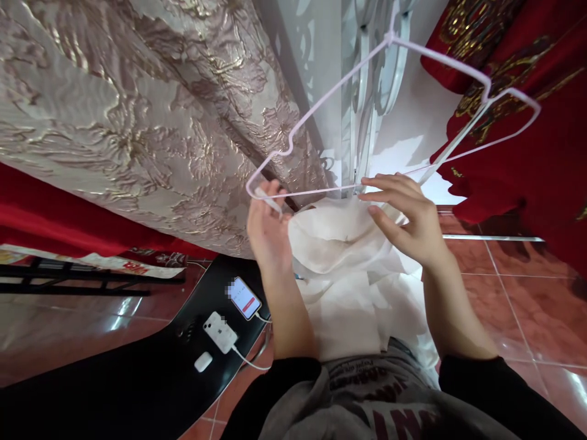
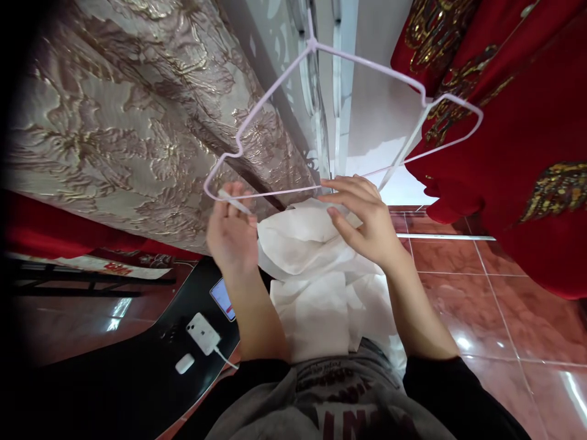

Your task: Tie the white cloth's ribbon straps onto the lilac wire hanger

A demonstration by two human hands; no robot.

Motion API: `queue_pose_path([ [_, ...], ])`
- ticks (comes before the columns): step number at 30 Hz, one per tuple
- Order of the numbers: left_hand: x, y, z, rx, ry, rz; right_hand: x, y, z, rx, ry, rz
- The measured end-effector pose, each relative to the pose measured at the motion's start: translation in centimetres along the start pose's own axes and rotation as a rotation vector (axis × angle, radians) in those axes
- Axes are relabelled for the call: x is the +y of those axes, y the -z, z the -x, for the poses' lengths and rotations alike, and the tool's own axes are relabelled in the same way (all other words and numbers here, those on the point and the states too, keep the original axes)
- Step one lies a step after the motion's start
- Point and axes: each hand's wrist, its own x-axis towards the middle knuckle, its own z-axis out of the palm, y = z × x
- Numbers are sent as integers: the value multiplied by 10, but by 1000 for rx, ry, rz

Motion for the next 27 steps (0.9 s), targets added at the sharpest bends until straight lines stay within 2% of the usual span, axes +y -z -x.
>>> queue_pose_path([
  [2,-9,-10,11,-119,2,2,-4,-5,2,2,21,-32],
  [3,-11,-16,15,-157,-18,22,-5,-7,4,55,24,-49],
  [7,-5,-31,22,-197,-107,114,5,-6,9,548,-52,-148],
  [8,-3,-32,22,-193,-118,120,9,-2,9,617,-103,-194],
  [9,0,-33,22,-185,-127,118,13,2,8,632,-164,-246],
  [12,4,-33,20,-155,-144,95,17,21,1,535,-340,-365],
  [16,4,-31,16,-149,-164,100,7,40,-12,477,-498,-384],
  [21,0,-28,12,-154,-171,48,-1,39,-18,579,-460,-284],
  [27,-1,-28,13,-158,-166,30,11,28,-20,704,-418,-177],
])
